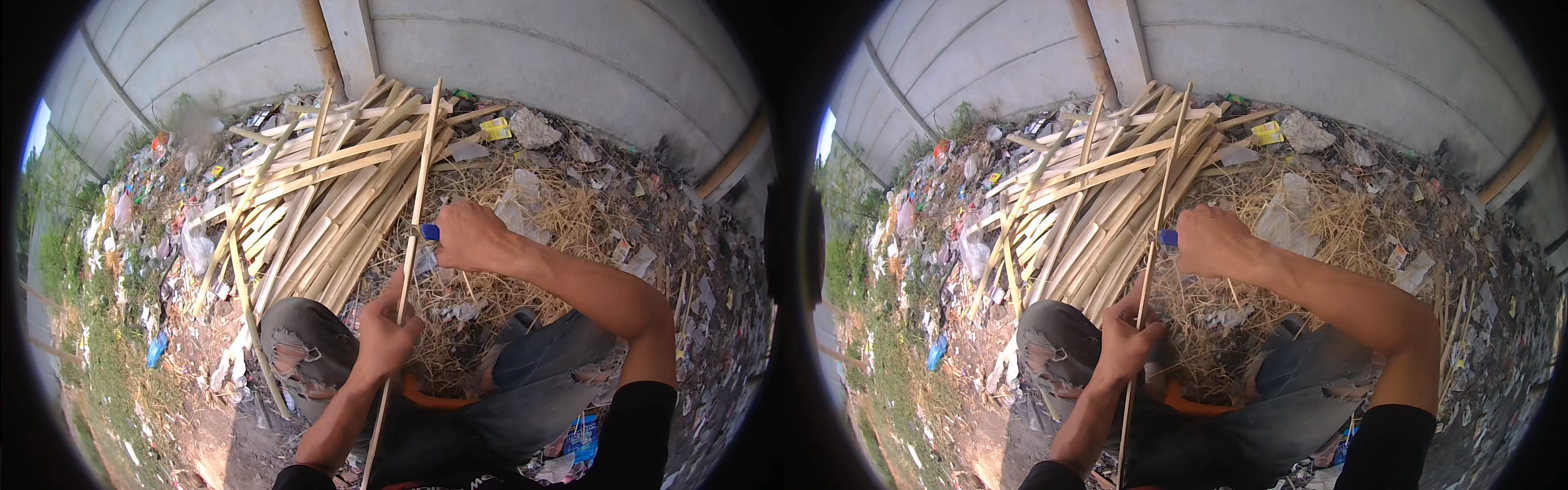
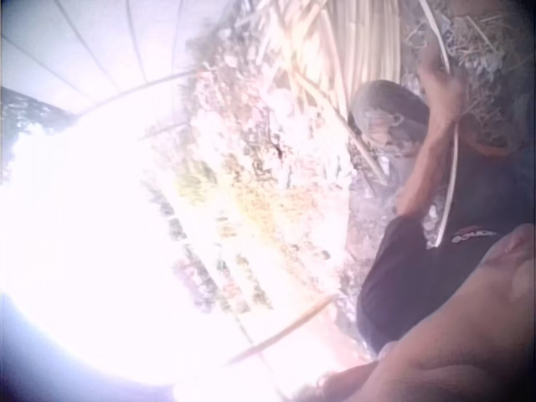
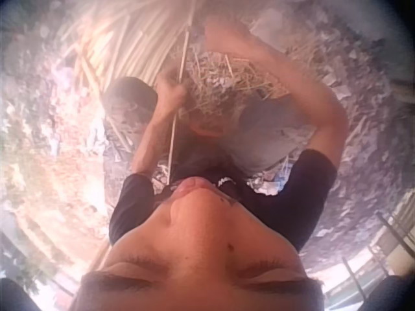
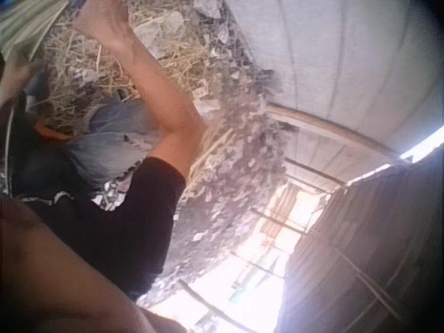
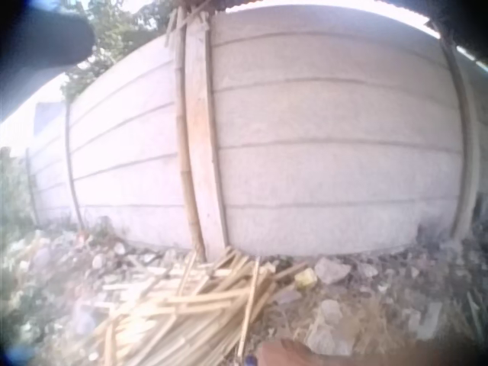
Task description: The person sits on the ground and uses a blue utility knife to split long bamboo poles into thin strips. They hold the bamboo vertically and slice downwards, separating the material into smaller pieces which are then placed on a pile.
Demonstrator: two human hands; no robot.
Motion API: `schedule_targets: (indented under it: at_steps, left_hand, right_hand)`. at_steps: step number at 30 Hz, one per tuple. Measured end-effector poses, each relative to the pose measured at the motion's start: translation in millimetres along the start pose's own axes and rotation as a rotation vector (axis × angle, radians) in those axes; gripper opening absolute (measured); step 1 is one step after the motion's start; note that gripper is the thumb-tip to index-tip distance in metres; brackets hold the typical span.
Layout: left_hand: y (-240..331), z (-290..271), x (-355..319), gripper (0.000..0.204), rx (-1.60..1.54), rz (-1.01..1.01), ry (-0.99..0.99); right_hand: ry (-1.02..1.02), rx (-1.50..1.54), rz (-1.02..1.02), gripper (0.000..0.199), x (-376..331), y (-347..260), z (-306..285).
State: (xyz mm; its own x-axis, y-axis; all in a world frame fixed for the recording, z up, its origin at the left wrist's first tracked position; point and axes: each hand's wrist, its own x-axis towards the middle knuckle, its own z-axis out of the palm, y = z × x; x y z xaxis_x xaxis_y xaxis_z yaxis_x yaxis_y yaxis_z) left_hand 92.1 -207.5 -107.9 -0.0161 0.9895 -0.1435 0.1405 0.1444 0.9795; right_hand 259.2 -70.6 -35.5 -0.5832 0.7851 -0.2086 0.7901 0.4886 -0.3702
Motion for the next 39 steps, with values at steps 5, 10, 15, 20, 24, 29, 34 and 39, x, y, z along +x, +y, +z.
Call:
schedule_targets:
  at_steps: [5,10,15,20,24,29,34,39]
  left_hand:
    - [-10.5,-0.1,2.9,0.071,0.104,0.015,0.012]
    - [-6.8,4.1,6.4,0.065,0.075,0.095,0.087]
    - [-10.9,-4.3,10.0,0.064,0.138,-0.019,0.01]
    - [-7.3,1.1,-1.7,0.055,0.083,0.031,0.001]
    - [-0.8,2.4,-0.5,0.052,0.084,0.033,-0.04]
    - [-1.7,-1.6,-3.6,0.046,0.157,0.027,-0.032]
    - [9.8,12.0,-6.1,0.038,0.104,0.017,-0.066]
    - [6.3,-0.4,-9.0,0.053,0.119,-0.003,-0.072]
  right_hand:
    - [-0.033,-0.019,-0.162,0.021,-14.0,-8.7,30.5]
    - [-0.083,0.013,-0.018,0.026,-0.8,1.8,7.5]
    - [0.004,-0.099,-0.13,0.026,-2.9,1.8,35.4]
    - [0.0,-0.023,-0.049,0.024,-3.3,10.9,23.7]
    - [0.04,0.051,-0.024,0.022,-0.2,32.4,7.0]
    - [0.091,-0.002,-0.028,0.02,9.3,30.0,16.1]
    - [0.152,0.008,0.088,0.024,10.2,66.0,-7.6]
    - [0.084,-0.011,-0.131,0.024,-3.6,25.3,21.1]
